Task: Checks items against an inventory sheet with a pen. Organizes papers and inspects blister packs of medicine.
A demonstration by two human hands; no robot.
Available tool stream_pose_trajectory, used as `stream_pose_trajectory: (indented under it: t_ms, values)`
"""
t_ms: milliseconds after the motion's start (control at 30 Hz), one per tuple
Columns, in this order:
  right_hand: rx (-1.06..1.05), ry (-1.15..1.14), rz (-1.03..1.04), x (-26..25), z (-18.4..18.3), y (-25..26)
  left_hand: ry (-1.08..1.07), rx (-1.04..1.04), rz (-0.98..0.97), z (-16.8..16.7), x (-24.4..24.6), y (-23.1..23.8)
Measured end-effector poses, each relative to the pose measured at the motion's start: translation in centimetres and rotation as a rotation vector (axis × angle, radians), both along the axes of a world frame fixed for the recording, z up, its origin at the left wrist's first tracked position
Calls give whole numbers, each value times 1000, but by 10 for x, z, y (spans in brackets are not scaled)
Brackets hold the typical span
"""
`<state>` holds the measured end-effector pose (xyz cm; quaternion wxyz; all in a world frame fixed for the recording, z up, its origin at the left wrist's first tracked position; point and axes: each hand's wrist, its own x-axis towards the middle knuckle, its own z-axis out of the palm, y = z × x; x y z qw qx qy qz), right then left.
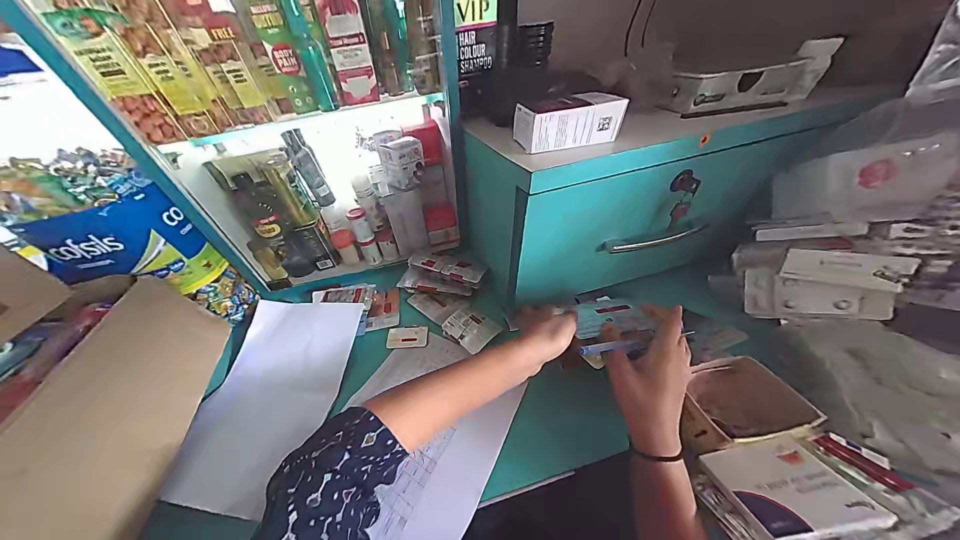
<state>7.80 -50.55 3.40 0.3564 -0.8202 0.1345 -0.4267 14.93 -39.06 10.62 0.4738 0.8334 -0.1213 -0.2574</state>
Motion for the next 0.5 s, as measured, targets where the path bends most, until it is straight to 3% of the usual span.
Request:
stream_pose_trajectory:
  t_ms: [133, 233, 367, 500]
  values:
    - [-13, 101, -24, 7, -2, 1, -44, 120, -103, 8, 14, 14]
    - [-74, 137, -50, 14, 0, 2, -307, 206, -165, 8, 22, 38]
    - [-89, 200, -43, 21, 2, 5, -545, 494, -219, -4, 20, 63]
    - [-120, 258, 10, 24, 0, 7, -587, 407, -363, -30, 29, 65]
